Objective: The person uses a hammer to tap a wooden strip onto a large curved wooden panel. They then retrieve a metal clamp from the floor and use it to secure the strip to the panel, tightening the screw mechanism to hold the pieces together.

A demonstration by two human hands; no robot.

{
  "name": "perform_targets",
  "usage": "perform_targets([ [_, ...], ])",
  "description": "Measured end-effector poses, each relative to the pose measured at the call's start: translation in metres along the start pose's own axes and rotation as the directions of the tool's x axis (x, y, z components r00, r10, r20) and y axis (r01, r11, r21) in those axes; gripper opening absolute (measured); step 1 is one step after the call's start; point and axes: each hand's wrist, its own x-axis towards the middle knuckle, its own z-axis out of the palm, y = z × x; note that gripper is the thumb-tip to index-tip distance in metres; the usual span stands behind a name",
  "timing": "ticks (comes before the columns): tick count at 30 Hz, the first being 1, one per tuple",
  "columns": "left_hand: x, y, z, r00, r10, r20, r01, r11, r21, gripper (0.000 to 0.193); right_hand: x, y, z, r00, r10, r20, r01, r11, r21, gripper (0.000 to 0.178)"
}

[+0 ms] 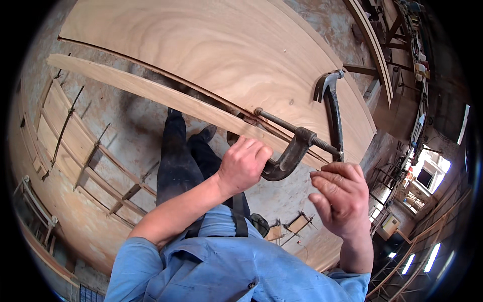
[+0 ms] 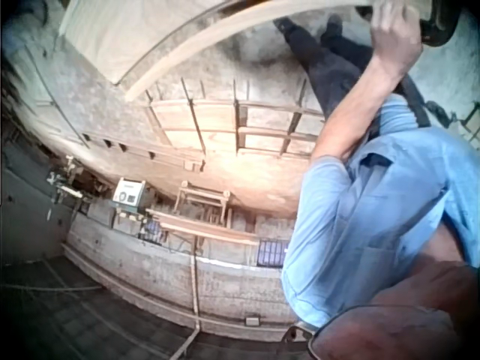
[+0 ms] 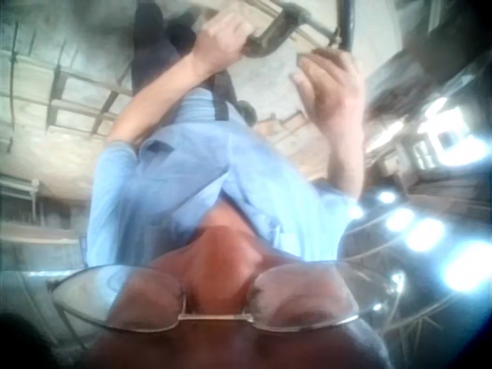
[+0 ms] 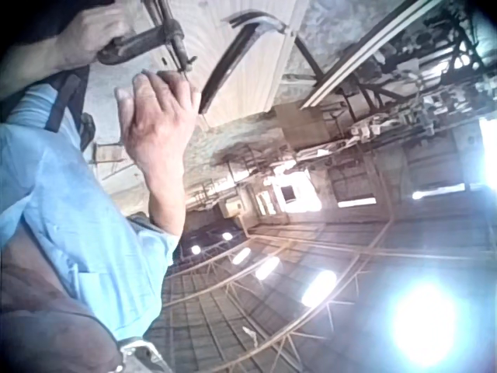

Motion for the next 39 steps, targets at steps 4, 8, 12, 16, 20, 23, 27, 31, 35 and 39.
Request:
perform_targets([
  [4,0.000,0.002,-0.003,0.999,-0.027,0.024,0.028,0.999,-0.021,0.023,-0.004,0.005,-0.007,0.973,0.231,-0.011,-0.222,0.945,0.242,0.018],
  [8,0.004,0.004,0.005,0.999,-0.034,0.030,0.036,0.998,-0.055,0.029,-0.017,0.008,-0.013,0.849,0.519,0.105,-0.494,0.707,0.507,0.040],
  [12,0.005,-0.003,0.006,0.998,-0.048,0.036,0.046,0.997,0.059,0.027,0.007,0.022,-0.005,0.905,0.413,-0.097,-0.369,0.878,0.304,0.039],
  [16,0.003,0.002,0.005,0.993,-0.087,0.082,0.077,0.990,0.115,0.019,0.024,0.045,0.015,0.923,0.220,-0.316,-0.150,0.962,0.229,0.029],
  [20,0.011,0.001,0.000,0.996,-0.066,0.064,0.061,0.995,0.078,0.011,0.049,0.043,0.036,0.899,0.123,-0.420,-0.050,0.982,0.181,0.019],
  [23,0.010,-0.001,-0.004,0.992,-0.064,0.107,0.058,0.996,0.063,0.011,0.044,0.033,0.039,0.891,0.072,-0.449,0.002,0.987,0.162,0.017],
  [27,0.007,-0.011,-0.012,0.970,-0.068,0.234,0.057,0.997,0.053,0.013,0.037,0.026,0.029,0.932,-0.050,-0.360,0.078,0.995,0.063,0.015],
  [31,0.000,-0.032,-0.015,0.941,0.015,0.339,-0.108,0.960,0.259,0.032,0.003,0.015,0.045,0.885,-0.131,-0.446,0.117,0.991,-0.060,0.017],
  [35,0.001,-0.044,-0.014,0.873,-0.336,0.354,0.452,0.830,-0.326,0.028,-0.039,0.012,0.068,0.878,0.184,-0.443,-0.164,0.983,0.084,0.024],
  [39,0.012,-0.042,-0.027,0.827,-0.256,0.501,0.431,0.861,-0.271,0.014,-0.049,0.000,0.094,0.670,0.537,-0.512,-0.278,0.821,0.498,0.032],
])
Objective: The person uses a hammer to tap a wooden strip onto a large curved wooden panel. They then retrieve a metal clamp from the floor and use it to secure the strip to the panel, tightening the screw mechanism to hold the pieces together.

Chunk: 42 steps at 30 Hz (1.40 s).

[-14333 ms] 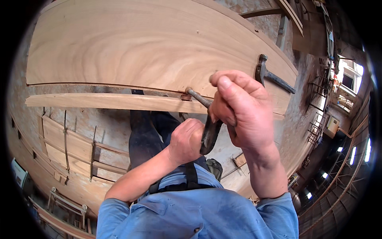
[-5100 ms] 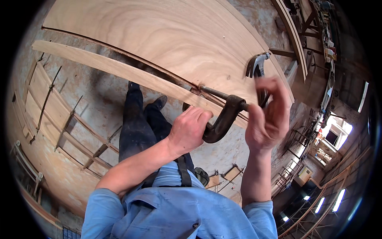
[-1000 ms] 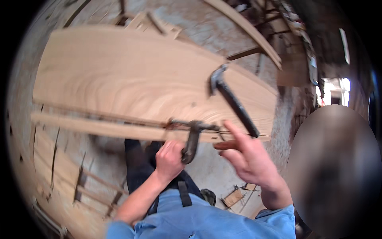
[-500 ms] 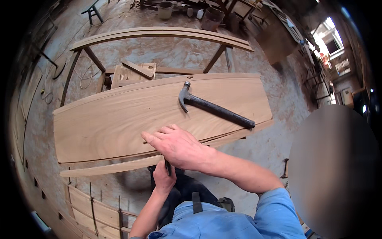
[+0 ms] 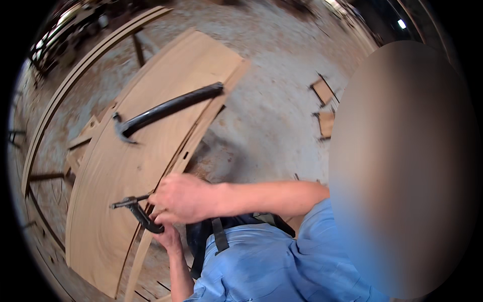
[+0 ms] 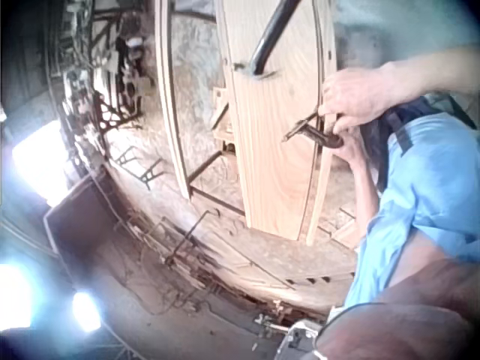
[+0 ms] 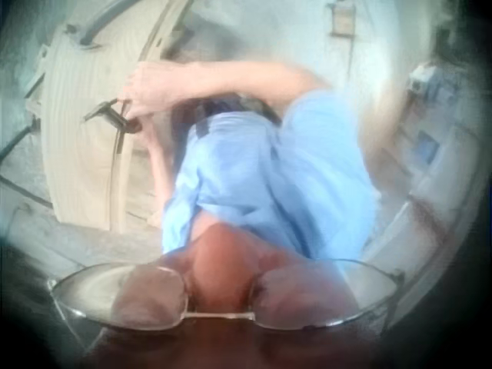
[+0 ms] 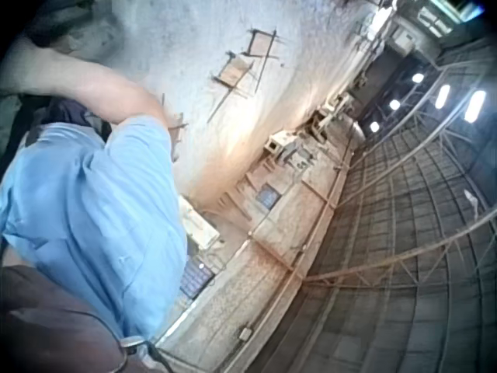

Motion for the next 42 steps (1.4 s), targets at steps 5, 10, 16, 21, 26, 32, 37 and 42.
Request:
perform_targets([
  [5,-0.009,-0.021,-0.030,0.986,0.018,0.163,0.009,0.987,-0.162,0.016,-0.027,-0.021,0.031,0.979,0.183,-0.088,-0.144,0.931,0.336,0.028],
  [10,-0.006,-0.003,-0.046,0.960,-0.070,0.270,0.067,0.998,0.018,0.015,-0.092,-0.012,0.046,0.894,0.447,0.032,-0.436,0.852,0.290,0.031],
  [16,0.001,0.003,-0.054,0.907,-0.037,0.419,-0.017,0.992,0.126,0.014,-0.166,0.001,0.070,0.738,0.672,0.065,-0.655,0.690,0.308,0.031],
  [21,0.010,0.018,-0.059,0.765,-0.018,0.644,-0.047,0.995,0.083,0.019,-0.211,0.006,0.074,0.690,0.716,0.103,-0.696,0.617,0.366,0.031],
  [26,0.003,0.029,-0.060,0.791,-0.263,0.553,-0.034,0.883,0.467,0.014,-0.247,0.030,0.062,0.692,0.720,0.053,-0.691,0.639,0.340,0.032],
  [32,-0.003,0.036,0.066,0.664,-0.343,0.665,-0.157,0.805,0.572,0.015,-0.335,0.060,0.026,0.580,0.808,-0.109,-0.725,0.572,0.384,0.034],
  [37,0.004,0.042,0.158,0.505,-0.338,0.794,-0.301,0.793,0.529,0.016,-0.416,0.080,0.014,0.309,0.944,-0.119,-0.820,0.327,0.469,0.037],
  [42,0.030,0.029,0.207,0.354,-0.285,0.891,-0.360,0.838,0.411,0.017,-0.489,0.107,0.028,0.175,0.974,-0.143,-0.812,0.225,0.539,0.038],
])
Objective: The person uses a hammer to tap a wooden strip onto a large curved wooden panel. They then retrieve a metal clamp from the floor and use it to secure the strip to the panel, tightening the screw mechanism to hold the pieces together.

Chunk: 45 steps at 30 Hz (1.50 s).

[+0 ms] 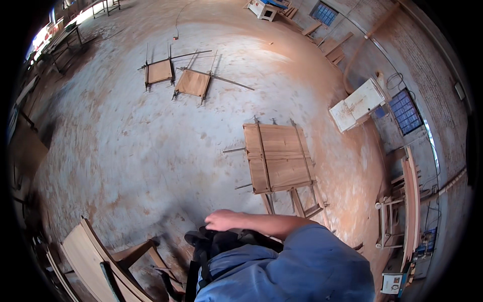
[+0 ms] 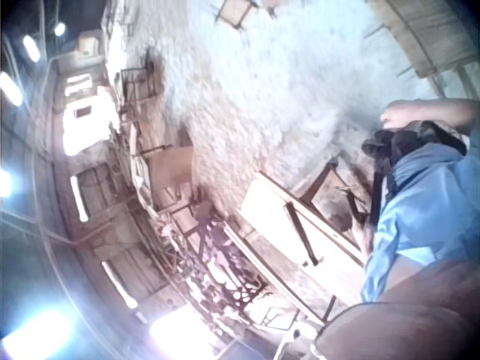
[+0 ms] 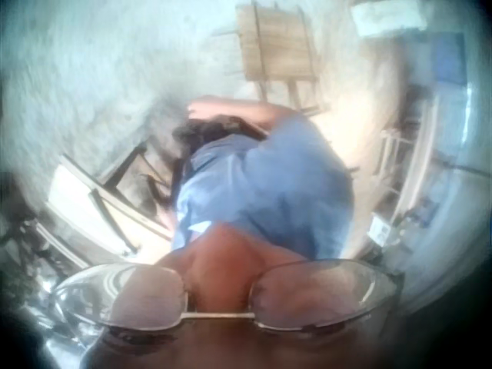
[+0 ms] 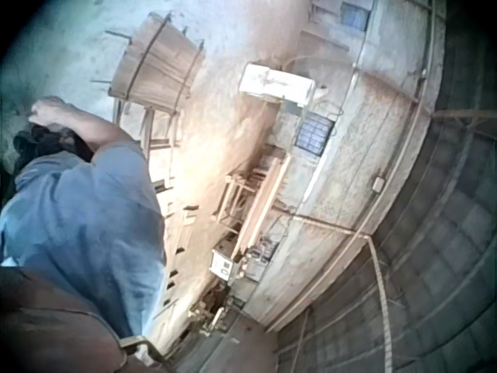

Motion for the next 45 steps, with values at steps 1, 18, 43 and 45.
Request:
perform_targets([
  [1,0.015,-0.006,-0.004,0.997,0.018,0.074,-0.018,1.000,0.004,0.018,-0.011,0.026,0.002,0.997,0.077,-0.032,-0.074,0.994,0.081,0.038],
  [18,0.235,0.202,0.087,0.993,0.002,0.115,-0.010,0.997,0.072,0.014,-0.017,0.241,-0.017,0.646,0.760,0.073,-0.269,0.137,0.953,0.036],
  [43,0.698,0.542,0.513,0.102,0.092,0.991,-0.987,0.131,0.089,0.016,0.125,0.255,-0.496,0.594,0.779,-0.201,0.313,0.006,0.950,0.046],
  [45,0.707,0.591,0.542,-0.114,-0.026,0.993,-0.993,0.025,-0.113,0.006,0.138,0.268,-0.501,0.540,0.814,-0.215,0.366,0.003,0.931,0.048],
])
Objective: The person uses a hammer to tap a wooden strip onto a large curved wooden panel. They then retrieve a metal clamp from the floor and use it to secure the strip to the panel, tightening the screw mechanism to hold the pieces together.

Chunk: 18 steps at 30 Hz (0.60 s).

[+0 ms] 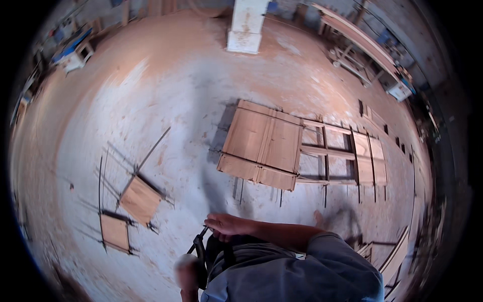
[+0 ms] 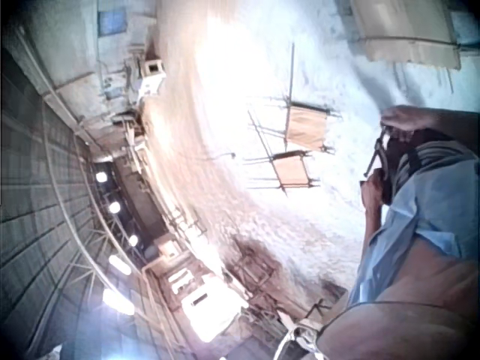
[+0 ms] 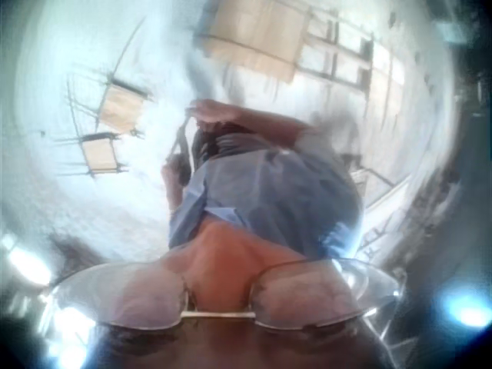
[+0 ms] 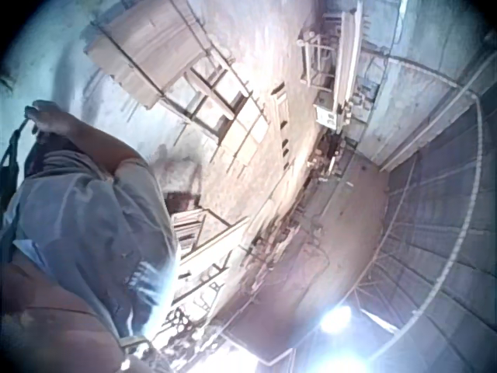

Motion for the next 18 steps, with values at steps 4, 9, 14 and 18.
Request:
perform_targets([
  [4,0.040,-0.041,-0.013,0.941,0.322,-0.102,-0.311,0.944,0.111,0.008,0.023,-0.005,-0.011,0.971,-0.201,-0.133,0.162,0.953,-0.254,0.046],
  [9,0.086,0.004,-0.059,0.950,0.276,0.144,-0.284,0.958,0.039,0.019,-0.007,0.002,0.000,0.620,-0.694,-0.367,0.582,0.720,-0.378,0.024],
  [14,0.093,0.043,-0.043,0.843,0.514,0.157,-0.537,0.804,0.256,0.021,-0.093,0.042,0.014,0.689,-0.622,-0.372,0.521,0.782,-0.342,0.027],
  [18,0.090,0.074,-0.025,0.795,0.552,0.250,-0.600,0.776,0.194,0.016,-0.144,0.096,0.033,0.772,-0.038,-0.634,0.422,0.776,0.468,0.059],
])
